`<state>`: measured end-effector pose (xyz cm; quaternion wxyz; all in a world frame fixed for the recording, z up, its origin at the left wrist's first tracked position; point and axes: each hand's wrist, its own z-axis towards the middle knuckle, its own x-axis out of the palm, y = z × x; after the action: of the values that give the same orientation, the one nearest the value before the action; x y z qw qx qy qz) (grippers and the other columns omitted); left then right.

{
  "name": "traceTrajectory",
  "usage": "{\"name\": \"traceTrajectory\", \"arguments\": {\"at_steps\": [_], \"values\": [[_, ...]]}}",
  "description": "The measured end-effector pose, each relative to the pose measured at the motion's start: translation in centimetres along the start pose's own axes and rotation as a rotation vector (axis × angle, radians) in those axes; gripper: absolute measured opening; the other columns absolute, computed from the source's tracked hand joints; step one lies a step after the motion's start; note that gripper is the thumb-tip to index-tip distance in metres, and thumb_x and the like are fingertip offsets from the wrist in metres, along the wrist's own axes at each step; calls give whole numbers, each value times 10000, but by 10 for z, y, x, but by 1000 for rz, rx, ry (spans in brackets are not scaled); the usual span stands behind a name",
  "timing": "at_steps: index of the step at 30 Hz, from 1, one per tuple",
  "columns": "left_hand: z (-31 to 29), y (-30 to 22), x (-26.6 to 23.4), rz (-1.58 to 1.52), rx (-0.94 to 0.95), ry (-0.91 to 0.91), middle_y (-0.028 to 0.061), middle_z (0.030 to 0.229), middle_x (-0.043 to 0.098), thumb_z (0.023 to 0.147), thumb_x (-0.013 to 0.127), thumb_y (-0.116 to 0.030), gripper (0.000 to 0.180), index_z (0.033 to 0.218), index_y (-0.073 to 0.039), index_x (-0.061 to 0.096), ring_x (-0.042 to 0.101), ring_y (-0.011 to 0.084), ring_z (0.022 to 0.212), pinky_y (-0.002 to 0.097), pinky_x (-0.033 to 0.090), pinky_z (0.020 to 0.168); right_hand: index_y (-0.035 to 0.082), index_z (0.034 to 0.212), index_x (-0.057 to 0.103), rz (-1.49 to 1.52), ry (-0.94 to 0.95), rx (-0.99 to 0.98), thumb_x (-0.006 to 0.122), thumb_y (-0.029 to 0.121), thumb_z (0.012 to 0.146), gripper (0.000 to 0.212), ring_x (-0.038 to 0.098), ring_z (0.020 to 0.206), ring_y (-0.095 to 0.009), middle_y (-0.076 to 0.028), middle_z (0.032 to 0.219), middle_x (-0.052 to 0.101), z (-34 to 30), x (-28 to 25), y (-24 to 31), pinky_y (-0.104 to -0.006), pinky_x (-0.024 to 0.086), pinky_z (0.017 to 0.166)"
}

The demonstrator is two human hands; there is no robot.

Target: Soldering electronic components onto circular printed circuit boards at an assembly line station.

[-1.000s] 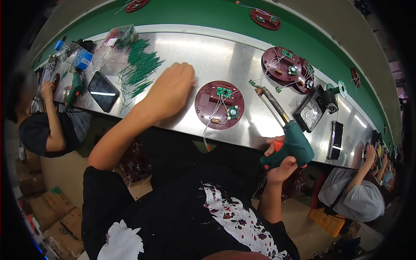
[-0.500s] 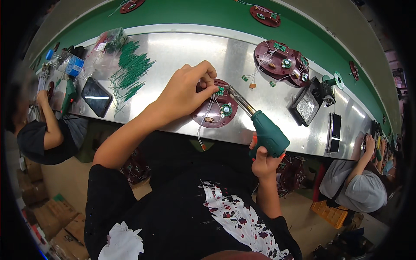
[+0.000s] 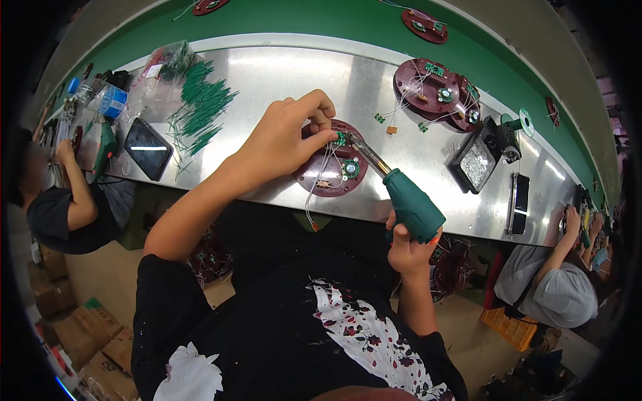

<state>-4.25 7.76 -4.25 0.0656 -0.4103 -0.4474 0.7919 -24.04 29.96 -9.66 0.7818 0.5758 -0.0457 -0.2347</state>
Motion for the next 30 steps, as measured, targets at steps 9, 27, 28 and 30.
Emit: {"name": "traceTrajectory", "arguments": {"at_steps": [9,27,28,30], "values": [[3,-4,-4,-22,-32,38,82,804,743,873,787,-105,242,1029,-34,616,724,238,757,357,547,777,-72,1208,611,74,-96,24,533,590,1039,687,629,712,-158,-163,1003,695,-3,4,0,-306,527,675],[4,-15,9,-76,-110,-56,53,769,703,908,747,-95,132,980,-23,664,678,190,780,331,513,748,-66,1227,633,252,-195,27,631,557,1002,663,621,707,-147,-188,1138,716,-5,4,-4,-286,508,628],[4,-16,11,-91,-114,-69,57,792,705,910,745,-93,120,971,-21,671,678,181,813,332,516,767,-68,1229,632,255,-206,38,619,566,1005,672,620,704,-148,-193,1137,716,-6,3,-4,-288,509,631],[4,-15,15,-120,-123,-96,64,837,709,914,741,-89,98,953,-18,685,679,162,880,334,524,805,-71,1232,629,261,-227,61,595,583,1011,691,619,698,-152,-205,1136,715,-6,2,-3,-292,510,636]]}}
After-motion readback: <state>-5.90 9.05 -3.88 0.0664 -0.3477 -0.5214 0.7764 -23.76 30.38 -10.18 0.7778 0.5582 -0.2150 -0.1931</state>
